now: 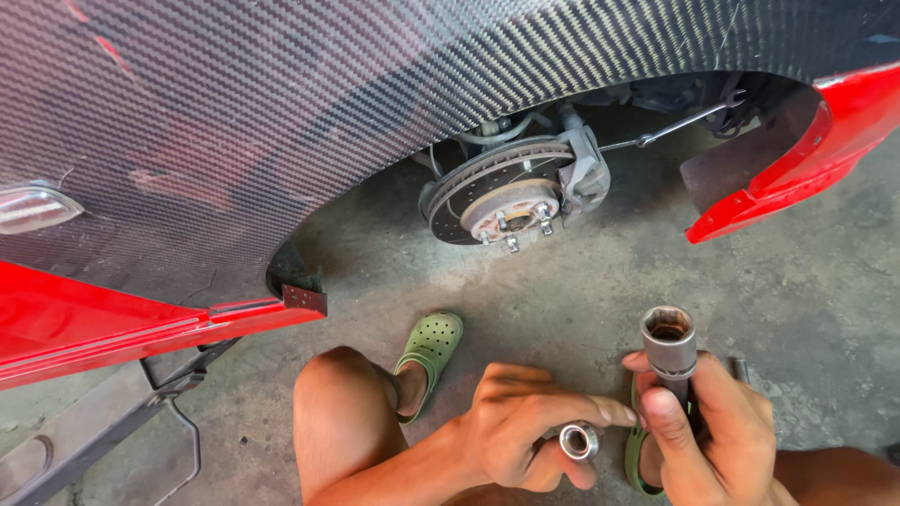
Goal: The person sits on the floor beside a red car with a wheel removed and uses a socket wrench on the wheel hub bolts. They then handle sockets and use a sheet of sandpaper to sand a metal socket and a lug nut by hand, rubbing the parts repeatedly before fitting the nut back onto the hub.
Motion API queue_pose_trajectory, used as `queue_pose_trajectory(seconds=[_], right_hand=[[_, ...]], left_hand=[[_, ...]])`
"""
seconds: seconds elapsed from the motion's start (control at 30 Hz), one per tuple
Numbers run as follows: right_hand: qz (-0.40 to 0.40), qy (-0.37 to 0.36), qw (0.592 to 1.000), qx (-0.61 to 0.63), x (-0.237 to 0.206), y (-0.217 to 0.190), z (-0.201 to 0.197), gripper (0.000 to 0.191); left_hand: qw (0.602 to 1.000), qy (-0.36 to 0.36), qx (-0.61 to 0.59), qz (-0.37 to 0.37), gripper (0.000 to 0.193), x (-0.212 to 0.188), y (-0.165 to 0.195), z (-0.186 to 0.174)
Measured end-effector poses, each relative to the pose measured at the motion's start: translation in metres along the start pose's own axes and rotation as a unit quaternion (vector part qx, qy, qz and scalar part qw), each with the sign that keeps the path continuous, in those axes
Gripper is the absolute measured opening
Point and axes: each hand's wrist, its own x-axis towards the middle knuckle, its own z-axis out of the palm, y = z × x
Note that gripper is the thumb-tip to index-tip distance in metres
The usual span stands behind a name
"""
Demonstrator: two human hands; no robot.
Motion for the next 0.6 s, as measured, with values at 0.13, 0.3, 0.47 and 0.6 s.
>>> queue_pose_trajectory(seconds=[0.13,0.3,0.47,0.6], right_hand=[[0.002,-0.008,1.0,-0.01,0.0011,-0.0017,0.0008,0.023],[0.006,-0.008,1.0,-0.014,0.0017,-0.0018,0.0046,0.021],[0.056,-0.021,0.996,0.071,-0.0006,0.0017,0.0064,0.019],[0.197,-0.112,0.927,0.298,-0.0026,0.0073,-0.0024,0.025]], left_hand=[[1.0,0.006,0.006,-0.012,0.043,-0.0045,-0.0017,0.0006],[1.0,0.009,-0.009,-0.01,0.046,-0.0086,-0.005,-0.0005],[1.0,0.018,0.003,-0.019,0.047,-0.0067,-0.004,-0.0012],[0.996,0.028,0.063,-0.05,0.046,-0.0007,-0.0001,-0.002]])
